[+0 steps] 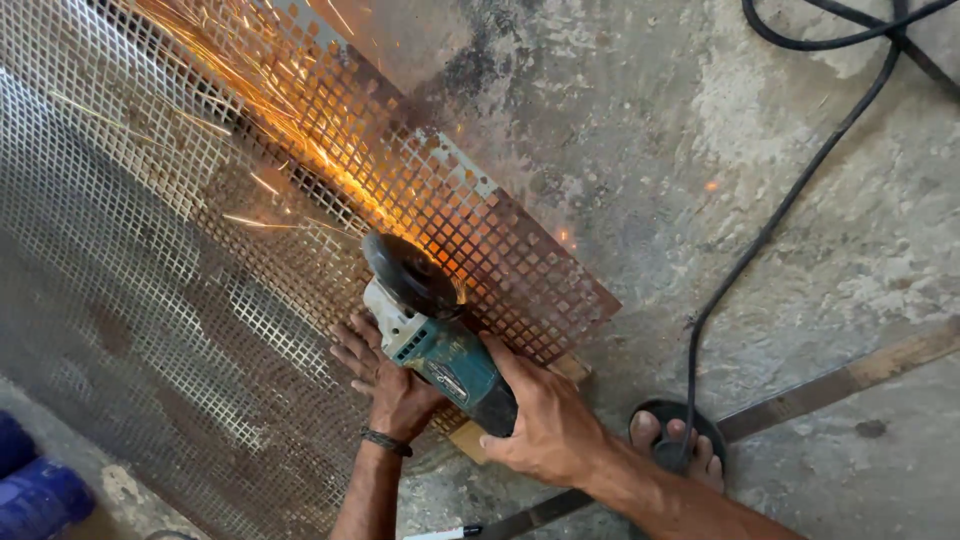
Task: Using an angle grinder to cut a piece of perforated metal mesh on the floor.
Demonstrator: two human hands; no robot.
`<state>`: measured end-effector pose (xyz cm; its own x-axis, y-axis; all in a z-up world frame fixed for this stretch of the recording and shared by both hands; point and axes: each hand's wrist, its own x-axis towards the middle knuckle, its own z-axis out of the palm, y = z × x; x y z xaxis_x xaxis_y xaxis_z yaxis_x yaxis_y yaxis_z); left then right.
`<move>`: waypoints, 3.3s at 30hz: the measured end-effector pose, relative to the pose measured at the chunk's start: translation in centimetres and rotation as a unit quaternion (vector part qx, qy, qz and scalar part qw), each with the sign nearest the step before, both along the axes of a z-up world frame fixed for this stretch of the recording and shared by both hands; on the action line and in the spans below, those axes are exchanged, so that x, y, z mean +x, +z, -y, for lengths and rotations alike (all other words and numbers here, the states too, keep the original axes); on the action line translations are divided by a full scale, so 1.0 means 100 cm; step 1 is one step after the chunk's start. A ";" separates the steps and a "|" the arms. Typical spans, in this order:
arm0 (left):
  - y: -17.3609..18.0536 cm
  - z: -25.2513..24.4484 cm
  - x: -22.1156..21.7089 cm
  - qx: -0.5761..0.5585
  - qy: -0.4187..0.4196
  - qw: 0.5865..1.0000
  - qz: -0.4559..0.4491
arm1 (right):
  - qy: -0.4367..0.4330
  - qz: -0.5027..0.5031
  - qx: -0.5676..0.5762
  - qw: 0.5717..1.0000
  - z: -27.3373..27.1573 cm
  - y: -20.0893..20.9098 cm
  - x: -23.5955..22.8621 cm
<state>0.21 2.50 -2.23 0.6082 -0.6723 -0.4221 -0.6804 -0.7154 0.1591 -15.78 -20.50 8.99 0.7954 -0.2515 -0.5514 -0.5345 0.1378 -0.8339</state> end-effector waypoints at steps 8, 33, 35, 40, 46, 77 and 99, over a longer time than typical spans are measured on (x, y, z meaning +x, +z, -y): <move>0.000 -0.002 0.001 -0.017 0.001 1.000 -0.014 | -0.007 0.015 -0.030 0.999 0.000 0.002 -0.004; 0.021 0.018 -0.002 0.029 0.229 0.965 -0.126 | -0.010 -0.021 0.011 1.000 -0.001 0.007 -0.023; 0.020 0.016 -0.003 0.015 0.210 0.970 -0.119 | -0.023 0.013 -0.030 0.999 0.001 0.009 -0.021; 0.020 0.016 -0.001 0.018 0.207 0.970 -0.127 | -0.005 0.006 -0.022 1.000 -0.006 0.001 -0.033; 0.025 0.024 -0.001 0.060 0.200 0.971 -0.116 | 0.020 -0.040 0.017 0.999 0.000 0.005 -0.034; 0.026 0.027 0.000 0.049 0.222 0.965 -0.133 | -0.032 0.039 0.028 0.998 0.005 0.019 -0.049; -0.003 0.009 -0.005 0.013 0.241 0.962 -0.125 | 0.058 -0.072 -0.032 0.995 -0.009 0.021 -0.086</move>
<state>-0.24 1.65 -2.55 0.7242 -0.3236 -0.6090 -0.2105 -0.9447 0.2516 -24.34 -19.62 11.10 0.7354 -0.2016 -0.6470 -0.6577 0.0178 -0.7531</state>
